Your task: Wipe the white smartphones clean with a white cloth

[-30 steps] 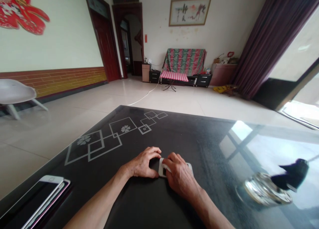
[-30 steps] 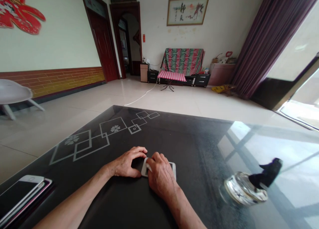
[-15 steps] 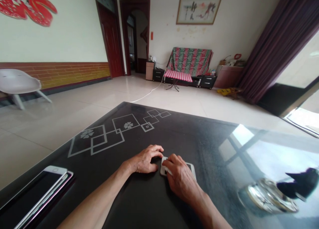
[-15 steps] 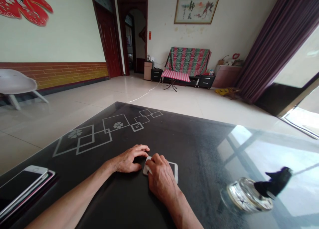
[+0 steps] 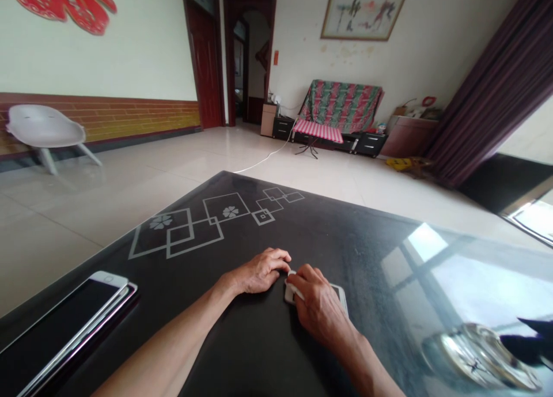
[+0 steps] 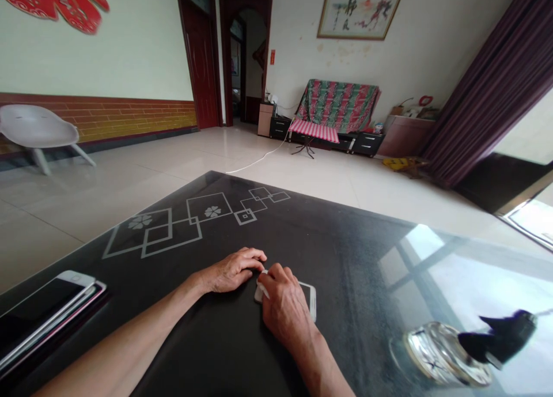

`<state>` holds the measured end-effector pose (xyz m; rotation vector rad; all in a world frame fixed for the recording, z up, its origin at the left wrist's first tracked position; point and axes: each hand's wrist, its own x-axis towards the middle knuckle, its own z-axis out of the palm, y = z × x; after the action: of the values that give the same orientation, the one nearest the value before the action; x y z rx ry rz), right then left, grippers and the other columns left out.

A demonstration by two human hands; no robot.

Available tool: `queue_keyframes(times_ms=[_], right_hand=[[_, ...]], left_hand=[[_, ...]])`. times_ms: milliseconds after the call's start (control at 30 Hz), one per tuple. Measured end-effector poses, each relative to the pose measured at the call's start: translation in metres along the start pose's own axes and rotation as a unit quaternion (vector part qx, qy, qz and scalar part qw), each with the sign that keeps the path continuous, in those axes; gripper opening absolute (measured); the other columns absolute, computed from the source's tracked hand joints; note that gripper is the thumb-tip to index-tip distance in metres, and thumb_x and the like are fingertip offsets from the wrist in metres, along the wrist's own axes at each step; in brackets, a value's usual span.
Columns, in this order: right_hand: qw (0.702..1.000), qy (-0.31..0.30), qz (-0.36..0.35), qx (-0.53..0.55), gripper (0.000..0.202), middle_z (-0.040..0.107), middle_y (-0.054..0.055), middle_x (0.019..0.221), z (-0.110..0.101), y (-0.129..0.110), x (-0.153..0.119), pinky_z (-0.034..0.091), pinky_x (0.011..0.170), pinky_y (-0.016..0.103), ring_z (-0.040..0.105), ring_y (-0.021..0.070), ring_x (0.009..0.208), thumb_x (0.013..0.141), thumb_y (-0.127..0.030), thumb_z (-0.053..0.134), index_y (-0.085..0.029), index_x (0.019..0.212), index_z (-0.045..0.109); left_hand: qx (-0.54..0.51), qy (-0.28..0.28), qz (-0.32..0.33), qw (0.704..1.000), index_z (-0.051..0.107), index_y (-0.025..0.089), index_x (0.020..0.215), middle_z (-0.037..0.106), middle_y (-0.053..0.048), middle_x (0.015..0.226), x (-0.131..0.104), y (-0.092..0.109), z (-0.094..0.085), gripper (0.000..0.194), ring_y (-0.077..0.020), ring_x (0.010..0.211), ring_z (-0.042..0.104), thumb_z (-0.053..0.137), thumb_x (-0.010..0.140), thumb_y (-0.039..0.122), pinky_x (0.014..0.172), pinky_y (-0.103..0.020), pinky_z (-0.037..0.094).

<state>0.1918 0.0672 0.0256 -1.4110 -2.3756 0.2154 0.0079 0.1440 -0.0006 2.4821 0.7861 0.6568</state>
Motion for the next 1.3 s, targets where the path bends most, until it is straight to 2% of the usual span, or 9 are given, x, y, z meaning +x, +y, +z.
queue_keyframes(times_ms=[167, 333, 500, 667, 833, 1033, 1300], right_hand=[[0.999, -0.025, -0.021, 0.019, 0.022, 0.052, 0.004, 0.091, -0.005, -0.003, -0.011, 0.039, 0.077, 0.027, 0.047, 0.0172, 0.083, 0.079, -0.002, 0.047, -0.020, 0.082, 0.058], [1.000, -0.008, 0.006, 0.008, 0.025, 0.051, 0.005, 0.092, 0.001, 0.005, 0.003, 0.040, 0.078, 0.027, 0.048, 0.0173, 0.085, 0.082, -0.003, 0.045, -0.020, 0.091, 0.060], [1.000, -0.002, 0.001, 0.006, 0.027, 0.051, 0.005, 0.092, 0.002, 0.010, 0.011, 0.040, 0.079, 0.027, 0.048, 0.0168, 0.084, 0.084, -0.005, 0.045, -0.021, 0.098, 0.061], [0.999, -0.018, -0.029, 0.006, 0.024, 0.053, 0.004, 0.091, -0.006, 0.005, -0.002, 0.040, 0.077, 0.028, 0.048, 0.0167, 0.082, 0.081, -0.003, 0.046, -0.021, 0.089, 0.061], [0.997, -0.042, -0.050, 0.042, 0.030, 0.053, 0.003, 0.093, -0.013, 0.000, -0.015, 0.040, 0.079, 0.029, 0.049, 0.0175, 0.085, 0.078, -0.001, 0.048, -0.023, 0.093, 0.062], [0.999, -0.014, -0.016, 0.032, 0.028, 0.052, 0.005, 0.093, -0.006, -0.001, -0.012, 0.039, 0.080, 0.031, 0.047, 0.0183, 0.085, 0.081, -0.002, 0.044, -0.021, 0.093, 0.062], [0.997, -0.032, -0.050, 0.054, 0.029, 0.054, 0.004, 0.093, -0.010, -0.002, -0.016, 0.039, 0.080, 0.031, 0.048, 0.0184, 0.085, 0.079, -0.003, 0.047, -0.022, 0.092, 0.063]], left_hand=[[0.004, 0.000, -0.003, 1.000, 0.066, 0.020, 0.098, 0.057, -0.005, 0.123, 0.001, -0.001, 0.001, 0.037, -0.0184, 0.115, 0.051, 0.046, 0.076, -0.004, 0.104, -0.034, 0.040], [0.015, 0.009, 0.005, 1.000, 0.066, 0.019, 0.099, 0.058, -0.005, 0.122, 0.001, -0.004, 0.003, 0.038, -0.0181, 0.113, 0.052, 0.045, 0.077, -0.005, 0.102, -0.033, 0.042], [0.016, 0.014, 0.010, 1.000, 0.066, 0.019, 0.100, 0.059, -0.005, 0.122, 0.001, -0.005, 0.005, 0.035, -0.0179, 0.112, 0.053, 0.045, 0.081, -0.003, 0.101, -0.033, 0.042], [0.007, 0.012, 0.000, 1.000, 0.066, 0.020, 0.098, 0.058, -0.005, 0.122, 0.001, -0.002, 0.003, 0.038, -0.0180, 0.114, 0.052, 0.043, 0.079, -0.004, 0.102, -0.033, 0.041], [0.002, 0.005, -0.004, 1.000, 0.066, 0.020, 0.096, 0.058, -0.004, 0.121, 0.002, 0.000, 0.002, 0.039, -0.0177, 0.114, 0.052, 0.043, 0.076, -0.005, 0.102, -0.033, 0.040], [0.009, 0.001, -0.010, 1.000, 0.066, 0.020, 0.096, 0.058, -0.004, 0.121, 0.002, 0.002, 0.000, 0.037, -0.0178, 0.113, 0.052, 0.043, 0.078, -0.003, 0.103, -0.033, 0.040], [0.010, 0.001, -0.005, 1.000, 0.066, 0.020, 0.096, 0.058, -0.004, 0.121, 0.002, 0.002, 0.000, 0.039, -0.0178, 0.113, 0.052, 0.044, 0.076, -0.004, 0.102, -0.034, 0.040]])
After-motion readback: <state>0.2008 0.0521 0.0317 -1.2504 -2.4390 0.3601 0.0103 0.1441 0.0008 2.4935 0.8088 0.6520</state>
